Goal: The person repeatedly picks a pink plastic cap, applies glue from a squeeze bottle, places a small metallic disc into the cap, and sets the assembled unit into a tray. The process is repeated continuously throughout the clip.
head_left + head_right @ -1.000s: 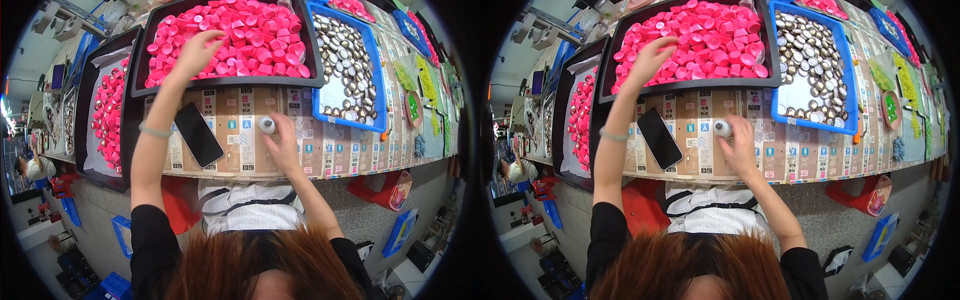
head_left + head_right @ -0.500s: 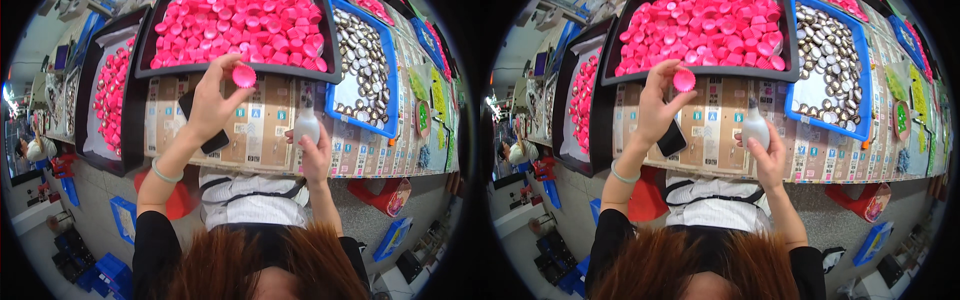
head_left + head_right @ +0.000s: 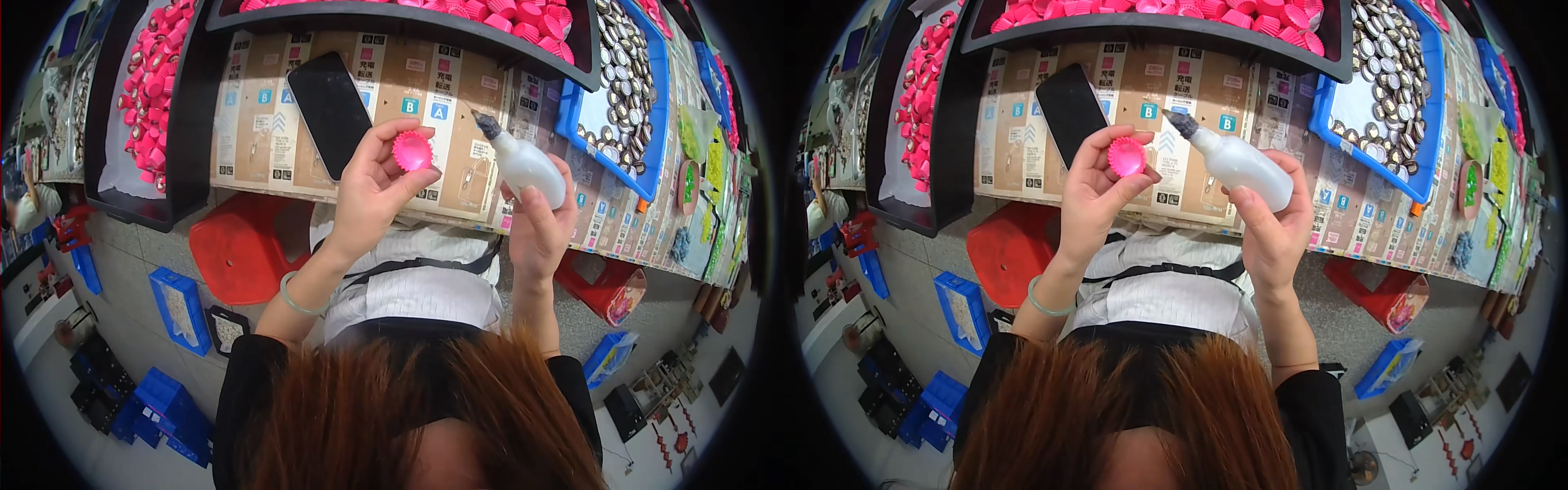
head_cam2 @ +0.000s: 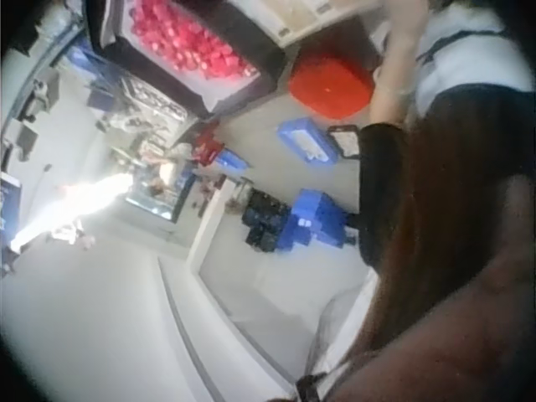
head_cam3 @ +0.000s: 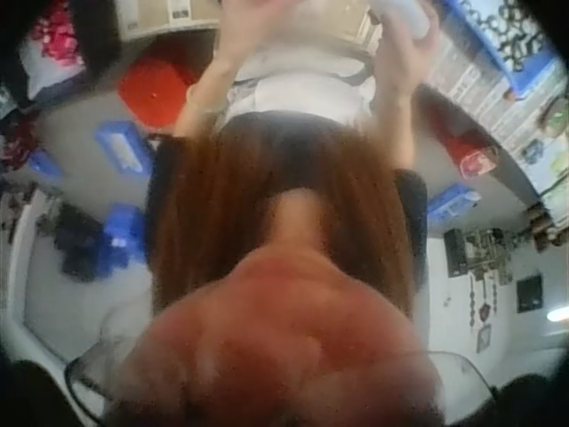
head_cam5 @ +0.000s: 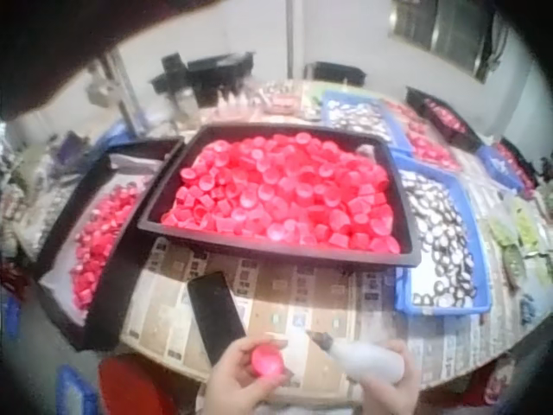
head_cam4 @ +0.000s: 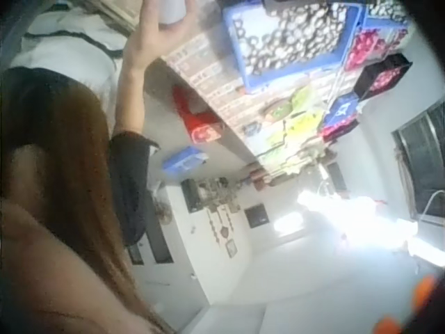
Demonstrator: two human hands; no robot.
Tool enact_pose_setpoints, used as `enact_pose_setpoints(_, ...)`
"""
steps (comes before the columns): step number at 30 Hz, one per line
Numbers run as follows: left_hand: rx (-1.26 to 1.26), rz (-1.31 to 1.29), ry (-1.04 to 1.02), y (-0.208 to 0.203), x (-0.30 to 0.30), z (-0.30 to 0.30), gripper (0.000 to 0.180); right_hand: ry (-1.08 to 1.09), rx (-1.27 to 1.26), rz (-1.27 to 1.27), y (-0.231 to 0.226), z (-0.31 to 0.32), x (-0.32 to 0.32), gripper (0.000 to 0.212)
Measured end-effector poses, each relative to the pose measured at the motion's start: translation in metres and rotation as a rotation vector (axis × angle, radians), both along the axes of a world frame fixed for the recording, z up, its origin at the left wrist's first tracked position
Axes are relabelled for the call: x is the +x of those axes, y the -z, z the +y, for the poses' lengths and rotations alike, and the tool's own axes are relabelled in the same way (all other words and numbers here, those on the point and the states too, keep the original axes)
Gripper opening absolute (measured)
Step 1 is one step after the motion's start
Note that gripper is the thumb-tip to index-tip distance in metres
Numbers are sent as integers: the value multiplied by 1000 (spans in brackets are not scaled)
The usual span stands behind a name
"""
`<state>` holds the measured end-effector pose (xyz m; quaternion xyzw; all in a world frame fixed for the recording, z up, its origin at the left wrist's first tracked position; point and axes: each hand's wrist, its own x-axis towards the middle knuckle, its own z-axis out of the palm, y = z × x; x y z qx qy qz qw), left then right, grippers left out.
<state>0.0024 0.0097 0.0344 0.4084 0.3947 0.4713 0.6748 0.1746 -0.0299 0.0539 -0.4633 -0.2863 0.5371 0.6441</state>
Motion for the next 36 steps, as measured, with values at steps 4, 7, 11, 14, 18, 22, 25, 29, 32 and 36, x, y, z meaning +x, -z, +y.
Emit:
enact_pose_setpoints(4,463,541,-14,6,-7,-3,40,49,9,27,-7,-4,-1,40)
enact_pose_setpoints(7,654,669,-102,-2,-6,-1,35,94,30,63,-9,-6,-1,41)
enact_pose_setpoints(11,622,640,-77,3,-6,-2,35,146,29,138,-13,-7,-4,43)
enact_pose_setpoints(14,367,445,-41,7,-5,-5,34,121,35,41,-11,-7,-5,45)
enact_pose_setpoints(18,-57,81,47,2,2,-4,39,82,189,-242,-7,-7,-3,46)
enact_pose_setpoints(22,-179,36,75,-4,3,-2,45,49,311,-546,-7,-11,-2,48)
enact_pose_setpoints(25,-147,90,82,-3,4,-3,43,6,341,-682,-9,-9,-1,47)
enact_pose_setpoints(29,-111,108,84,-2,5,-4,42,3,351,-765,-9,-9,-3,46)
enact_pose_setpoints(32,-98,125,89,-2,5,-4,41,-10,356,-820,-10,-8,-4,45)
enact_pose_setpoints(36,-99,135,79,0,4,-5,41,-2,365,-832,-8,-7,-5,43)
